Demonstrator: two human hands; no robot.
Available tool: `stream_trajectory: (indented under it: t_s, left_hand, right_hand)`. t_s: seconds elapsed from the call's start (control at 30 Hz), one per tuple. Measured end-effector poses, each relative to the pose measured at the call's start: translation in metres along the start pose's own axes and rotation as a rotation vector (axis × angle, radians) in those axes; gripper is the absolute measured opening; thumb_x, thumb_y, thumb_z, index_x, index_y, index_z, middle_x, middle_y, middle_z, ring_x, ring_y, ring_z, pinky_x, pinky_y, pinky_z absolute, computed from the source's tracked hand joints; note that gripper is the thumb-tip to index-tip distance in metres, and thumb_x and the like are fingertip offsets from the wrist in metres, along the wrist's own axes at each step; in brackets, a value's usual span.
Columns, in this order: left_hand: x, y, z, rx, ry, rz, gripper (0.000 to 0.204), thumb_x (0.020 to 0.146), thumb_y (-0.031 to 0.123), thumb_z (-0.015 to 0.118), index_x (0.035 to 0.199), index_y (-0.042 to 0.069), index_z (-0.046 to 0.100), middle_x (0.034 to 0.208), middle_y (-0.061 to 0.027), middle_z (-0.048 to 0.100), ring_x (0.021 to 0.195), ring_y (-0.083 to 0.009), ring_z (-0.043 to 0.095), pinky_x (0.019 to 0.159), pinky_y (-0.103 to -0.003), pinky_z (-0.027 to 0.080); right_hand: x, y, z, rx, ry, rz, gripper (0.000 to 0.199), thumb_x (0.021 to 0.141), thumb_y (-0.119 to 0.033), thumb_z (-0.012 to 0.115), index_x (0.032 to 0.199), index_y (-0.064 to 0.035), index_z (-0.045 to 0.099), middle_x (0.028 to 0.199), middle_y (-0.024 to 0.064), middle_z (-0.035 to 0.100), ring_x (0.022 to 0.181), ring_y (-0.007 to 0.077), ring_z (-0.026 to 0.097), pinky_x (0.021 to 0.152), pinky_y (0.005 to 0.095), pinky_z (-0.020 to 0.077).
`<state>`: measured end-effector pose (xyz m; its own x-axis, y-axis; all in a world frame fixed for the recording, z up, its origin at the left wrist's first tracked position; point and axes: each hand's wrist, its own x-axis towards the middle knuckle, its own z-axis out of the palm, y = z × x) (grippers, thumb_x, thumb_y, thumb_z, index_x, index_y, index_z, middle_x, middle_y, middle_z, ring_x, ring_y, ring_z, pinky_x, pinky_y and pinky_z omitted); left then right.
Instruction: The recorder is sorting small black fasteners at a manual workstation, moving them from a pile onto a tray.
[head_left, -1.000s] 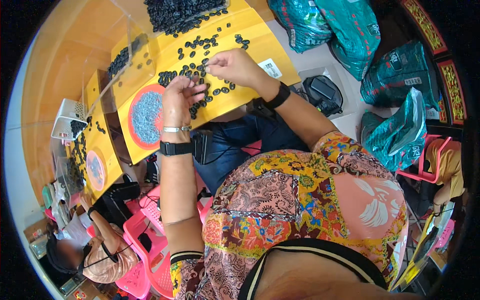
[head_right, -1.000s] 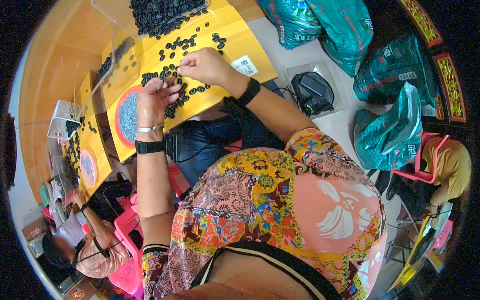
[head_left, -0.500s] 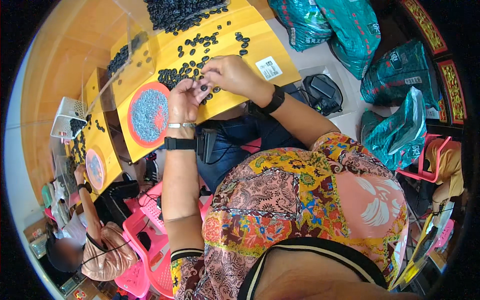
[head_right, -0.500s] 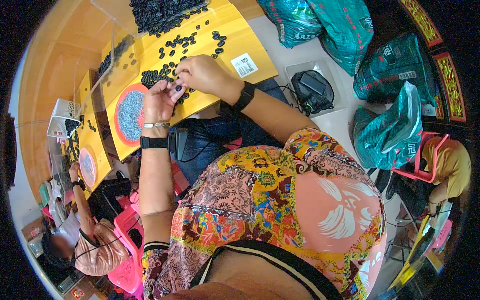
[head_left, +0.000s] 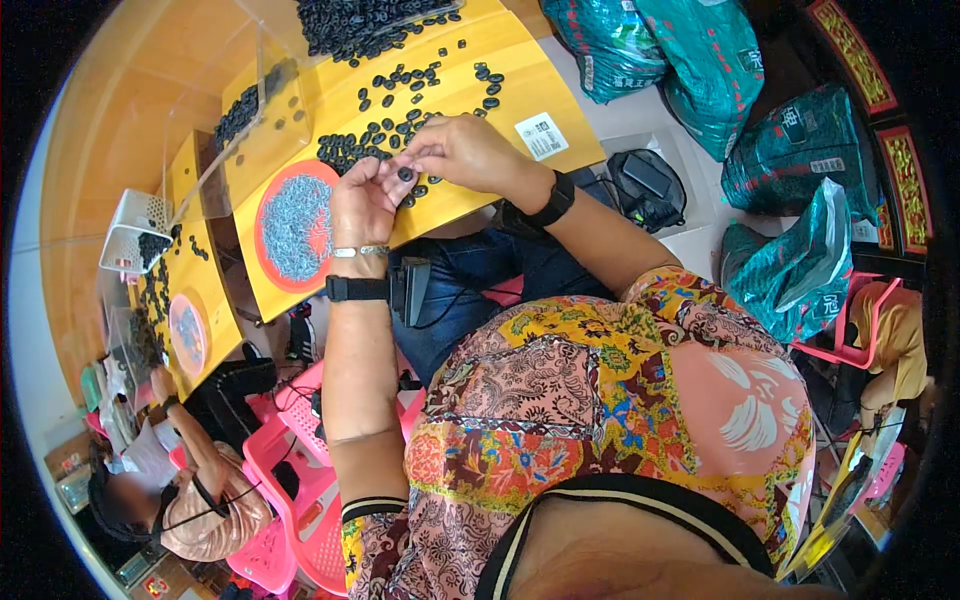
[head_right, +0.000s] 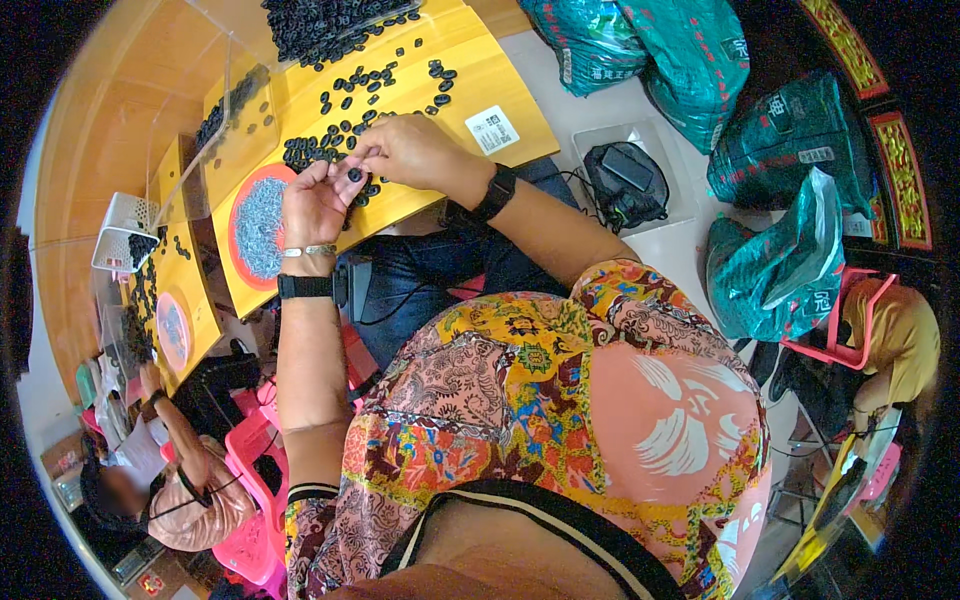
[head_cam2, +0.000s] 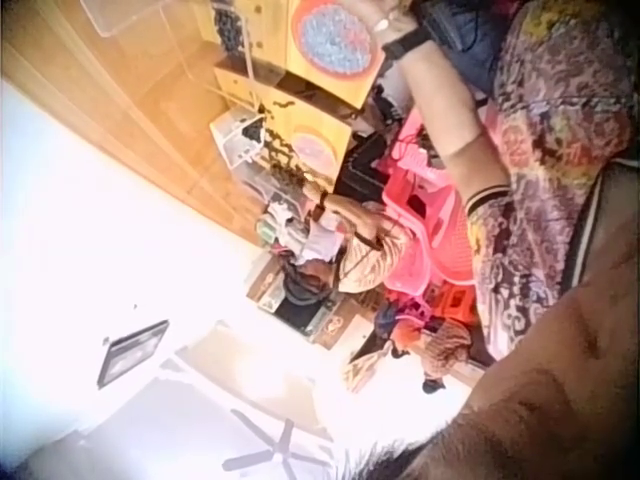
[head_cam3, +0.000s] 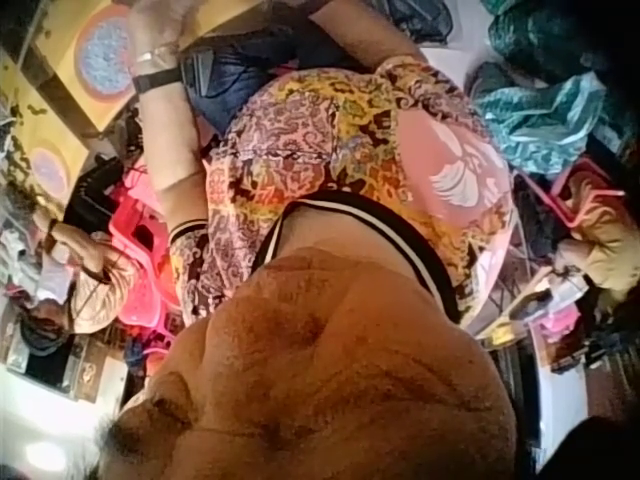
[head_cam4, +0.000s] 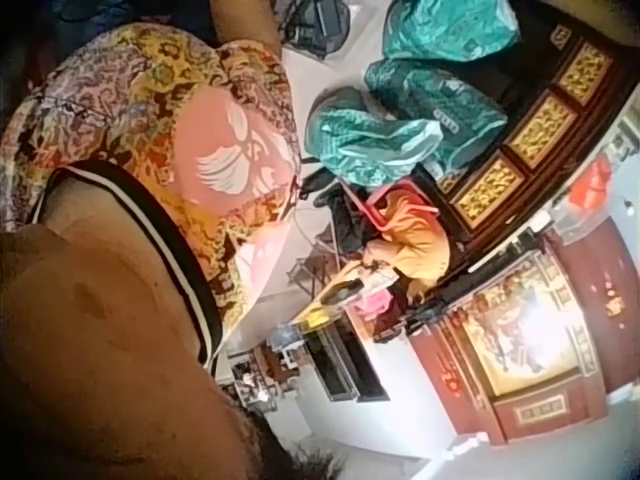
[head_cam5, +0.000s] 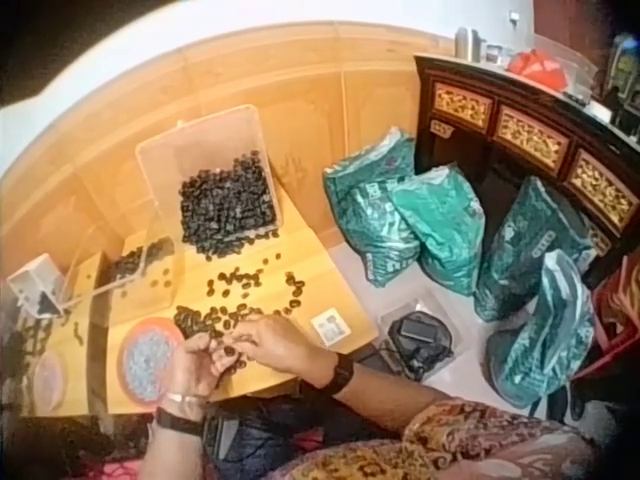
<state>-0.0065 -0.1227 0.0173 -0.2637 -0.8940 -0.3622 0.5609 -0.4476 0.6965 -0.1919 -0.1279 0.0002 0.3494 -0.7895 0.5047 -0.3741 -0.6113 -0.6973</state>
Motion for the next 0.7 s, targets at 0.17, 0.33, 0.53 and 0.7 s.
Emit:
stream_trajectory:
  t_s: [0.17,0.33,0.53,0.7]
  left_hand:
    - [0.008,0.000,-0.016,0.002,-0.011,-0.026,0.019,0.087,0.012,0.043,0.071,0.001,0.048,0.089,-0.0201,0.060,0.084,-0.0320,0.061,0.078,-0.042,0.052]
    - [0.014,-0.003,-0.008,0.061,0.067,-0.033,0.012,0.083,0.009,0.046,0.073,0.005,0.050,0.077,-0.0102,0.057,0.077,-0.0269,0.062,0.069,-0.039,0.055]
    - [0.020,-0.007,0.004,0.145,0.174,0.001,0.009,0.081,0.007,0.046,0.073,0.005,0.050,0.074,-0.0086,0.056,0.073,-0.0239,0.060,0.067,-0.037,0.054]
    - [0.018,-0.012,0.008,0.151,0.212,0.024,0.008,0.079,0.006,0.047,0.073,0.004,0.051,0.071,-0.0068,0.054,0.070,-0.0220,0.058,0.062,-0.037,0.054]
  right_hand:
    - [-0.001,-0.006,0.009,-0.102,0.064,-0.071,0.012,0.076,-0.016,0.063,0.084,-0.0081,0.066,0.078,0.0086,0.060,0.073,0.0246,0.060,0.064,0.0332,0.0484]
    - [-0.002,-0.012,0.010,-0.322,0.057,-0.166,0.007,0.076,-0.013,0.059,0.079,-0.0074,0.063,0.076,0.0087,0.057,0.077,0.0264,0.058,0.067,0.0354,0.0476]
    - [-0.005,-0.010,0.012,-0.436,0.059,-0.157,0.008,0.074,-0.009,0.055,0.078,-0.0050,0.061,0.075,0.0109,0.055,0.076,0.0282,0.057,0.068,0.0365,0.0477]
    - [-0.007,-0.005,0.014,-0.432,0.022,-0.132,0.008,0.073,-0.009,0.056,0.078,-0.0034,0.059,0.075,0.0118,0.055,0.076,0.0288,0.057,0.069,0.0377,0.0478]
